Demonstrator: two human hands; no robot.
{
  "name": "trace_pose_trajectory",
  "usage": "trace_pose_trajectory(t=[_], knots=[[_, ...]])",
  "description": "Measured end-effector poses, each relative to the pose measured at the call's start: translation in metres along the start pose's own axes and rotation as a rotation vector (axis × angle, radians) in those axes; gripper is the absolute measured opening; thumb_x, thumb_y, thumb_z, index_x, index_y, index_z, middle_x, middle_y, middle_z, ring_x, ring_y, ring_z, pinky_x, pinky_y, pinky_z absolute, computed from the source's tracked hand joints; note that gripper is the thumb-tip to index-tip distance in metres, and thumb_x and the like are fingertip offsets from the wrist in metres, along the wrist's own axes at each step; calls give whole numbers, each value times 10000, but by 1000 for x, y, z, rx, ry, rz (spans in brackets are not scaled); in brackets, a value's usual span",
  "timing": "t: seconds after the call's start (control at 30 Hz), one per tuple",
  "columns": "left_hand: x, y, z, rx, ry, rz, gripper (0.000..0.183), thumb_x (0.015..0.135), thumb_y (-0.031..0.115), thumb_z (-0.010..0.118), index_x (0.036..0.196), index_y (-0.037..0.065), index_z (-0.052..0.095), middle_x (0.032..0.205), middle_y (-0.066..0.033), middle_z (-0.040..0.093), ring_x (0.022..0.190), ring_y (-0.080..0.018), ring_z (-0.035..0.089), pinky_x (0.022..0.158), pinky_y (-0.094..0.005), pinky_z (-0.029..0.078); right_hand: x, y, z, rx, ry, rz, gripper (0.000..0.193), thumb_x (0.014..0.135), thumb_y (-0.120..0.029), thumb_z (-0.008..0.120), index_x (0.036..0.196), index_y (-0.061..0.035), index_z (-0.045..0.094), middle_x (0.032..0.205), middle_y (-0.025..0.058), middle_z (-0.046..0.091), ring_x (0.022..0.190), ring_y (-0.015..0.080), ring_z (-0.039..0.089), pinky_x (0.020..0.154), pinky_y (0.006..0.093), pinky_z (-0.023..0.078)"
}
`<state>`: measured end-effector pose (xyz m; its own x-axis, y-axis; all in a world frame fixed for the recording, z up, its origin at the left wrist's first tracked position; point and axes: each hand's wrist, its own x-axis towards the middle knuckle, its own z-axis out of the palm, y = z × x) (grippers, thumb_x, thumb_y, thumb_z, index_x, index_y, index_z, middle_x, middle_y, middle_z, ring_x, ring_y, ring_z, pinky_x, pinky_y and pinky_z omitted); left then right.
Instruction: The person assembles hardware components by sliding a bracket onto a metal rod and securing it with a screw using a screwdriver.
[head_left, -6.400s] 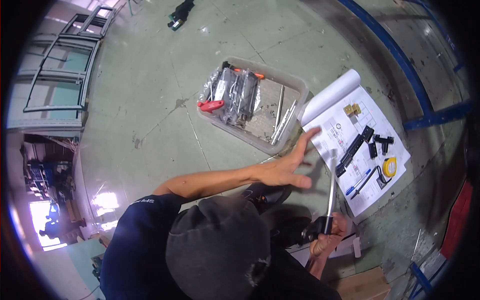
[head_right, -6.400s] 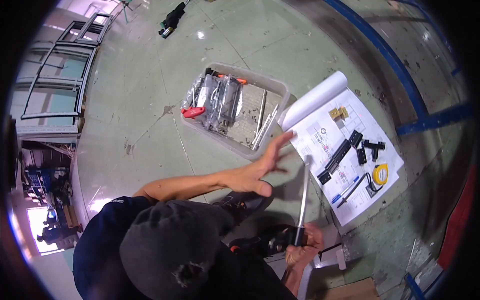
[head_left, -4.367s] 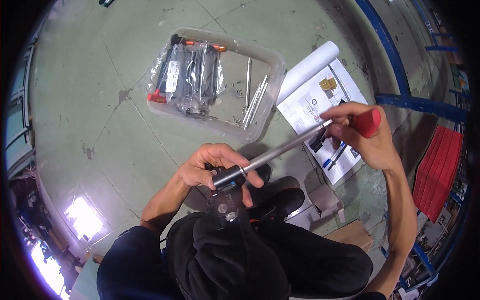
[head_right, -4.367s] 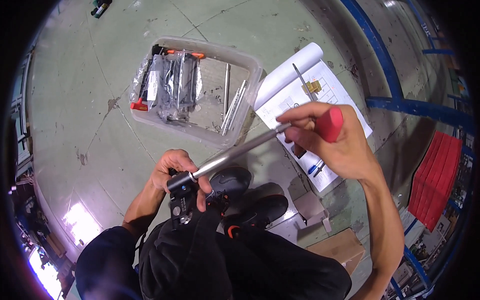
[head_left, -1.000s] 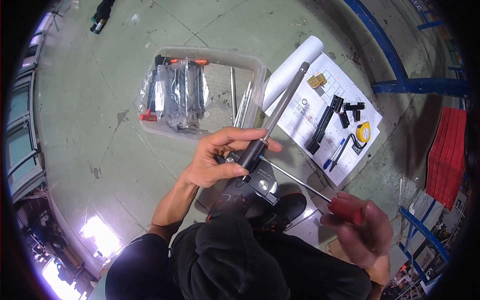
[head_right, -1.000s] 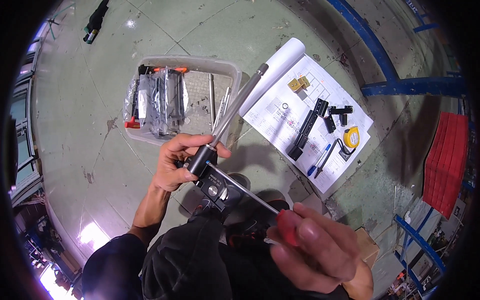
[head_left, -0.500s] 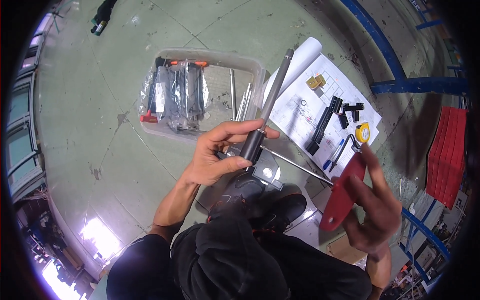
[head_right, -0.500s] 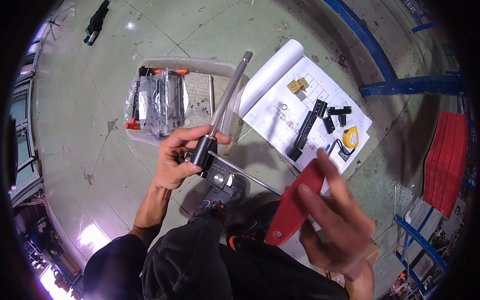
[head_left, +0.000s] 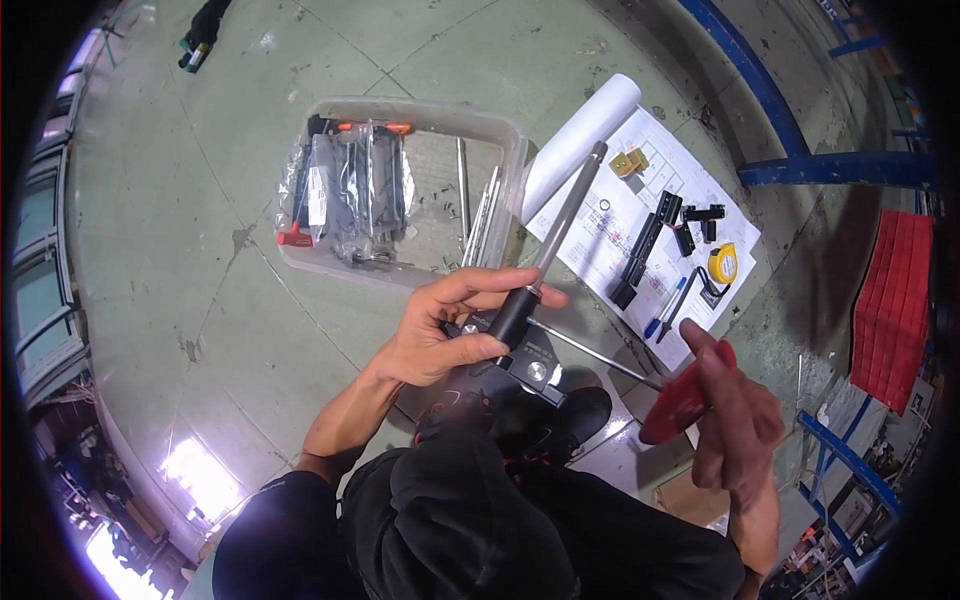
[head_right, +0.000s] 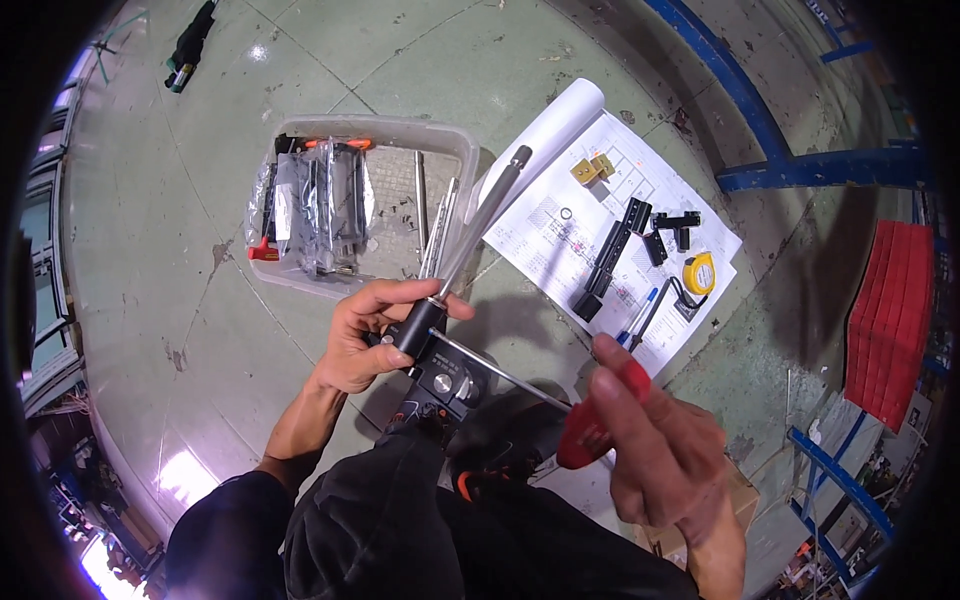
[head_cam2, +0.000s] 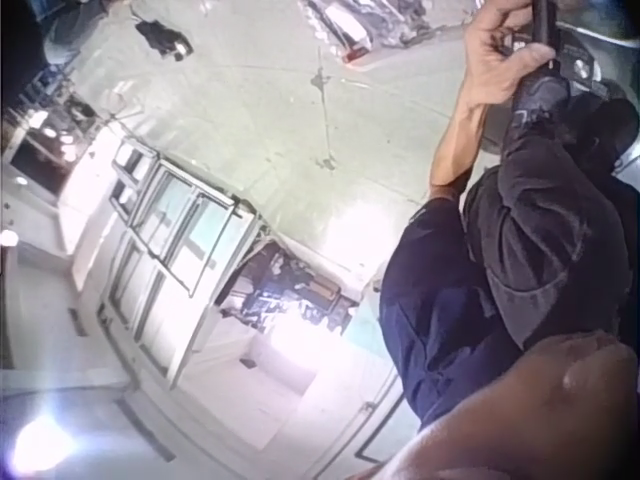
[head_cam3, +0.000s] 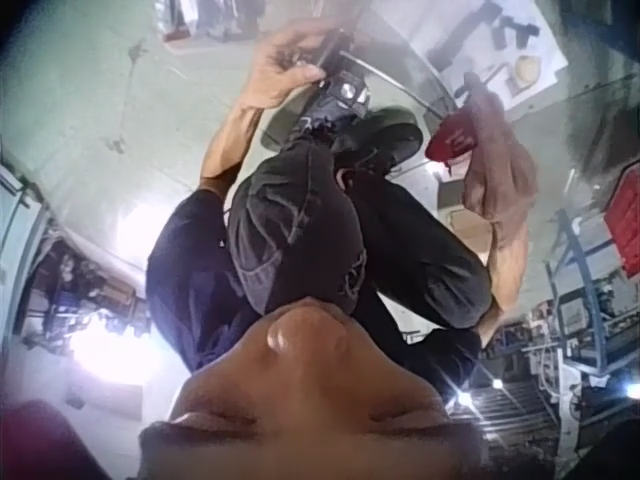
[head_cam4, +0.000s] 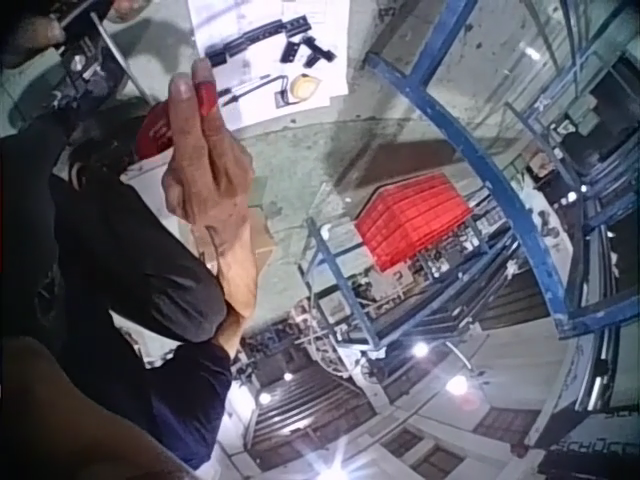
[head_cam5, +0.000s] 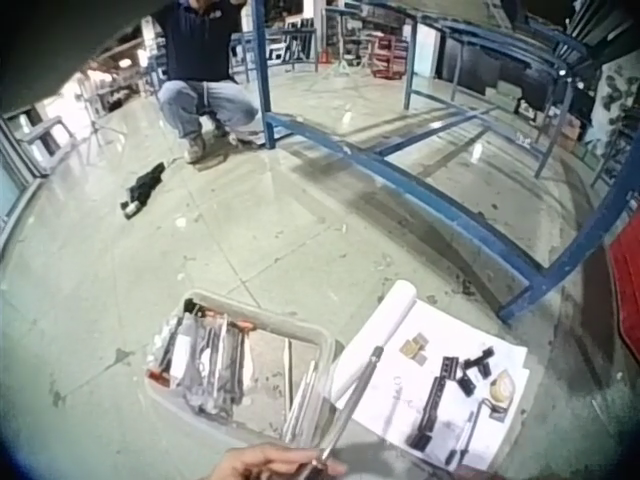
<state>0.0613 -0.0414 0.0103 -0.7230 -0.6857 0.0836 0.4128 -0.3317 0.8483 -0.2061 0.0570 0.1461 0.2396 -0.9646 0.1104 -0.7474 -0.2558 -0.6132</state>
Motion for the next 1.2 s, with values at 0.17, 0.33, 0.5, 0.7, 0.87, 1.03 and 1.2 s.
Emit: trace_pose_trajectory(t=[0.17, 0.33, 0.5, 0.7, 0.87, 1.03, 1.2], knots=[[-2, 7, -6, 46, -49, 2, 581, 838, 56, 677, 1369, 15, 444, 1263, -220, 582, 1218, -272, 543, 1019, -366, 413, 1, 14, 6, -245, 21, -209, 473, 784, -99, 714, 1214, 32, 567, 973, 182, 682, 708, 258, 692, 630, 333, 569], [3, 11, 1, 43, 66, -48, 603, 814, 186, 740, 1326, -5, 484, 1190, -275, 602, 1128, -284, 599, 952, -372, 454, -2, -3, 4, 452, -171, 458, 377, 849, -283, 711, 1040, 33, 630, 657, 102, 636, 669, 153, 659, 569, 271, 479], [5, 6, 3, 128, 2, -36, 598, 827, 175, 732, 1333, -5, 470, 1207, -273, 593, 1163, -283, 580, 972, -379, 444, 0, -4, 9, 516, -80, 663, 338, 870, -298, 696, 984, 15, 637, 629, 84, 599, 597, 136, 615, 519, 288, 461], [0, -1, 15, -45, 72, -79, 619, 826, 191, 735, 1341, -2, 454, 1211, -271, 590, 1140, -271, 592, 977, -374, 442, -13, -7, 2, -137, 41, 130, 348, 819, -206, 736, 1080, -5, 623, 860, 149, 663, 692, 229, 678, 580, 321, 567], [-3, 0, 3, -66, -1, -63, 588, 843, 92, 690, 1370, 26, 437, 1277, -217, 573, 1208, -254, 549, 1020, -360, 408, 3, 13, 3, -83, 29, -150, 506, 734, -74, 731, 1217, -9, 592, 1049, 222, 662, 789, 289, 702, 668, 341, 583], [-4, 7, 3, -19, -25, -49, 573, 846, 84, 682, 1364, 21, 444, 1277, -226, 568, 1208, -275, 551, 1014, -378, 426, 6, 3, -3, -300, -37, -171, 364, 795, -86, 696, 1139, 9, 622, 850, 139, 690, 712, 241, 684, 594, 319, 544], [2, 16, 7, 131, -16, 32, 558, 841, 62, 680, 1353, 20, 461, 1272, -224, 568, 1219, -299, 541, 1026, -413, 431, 3, -6, 3, 640, -149, 754, 248, 848, -242, 703, 865, 1, 658, 650, 74, 612, 607, 111, 585, 539, 274, 454]])
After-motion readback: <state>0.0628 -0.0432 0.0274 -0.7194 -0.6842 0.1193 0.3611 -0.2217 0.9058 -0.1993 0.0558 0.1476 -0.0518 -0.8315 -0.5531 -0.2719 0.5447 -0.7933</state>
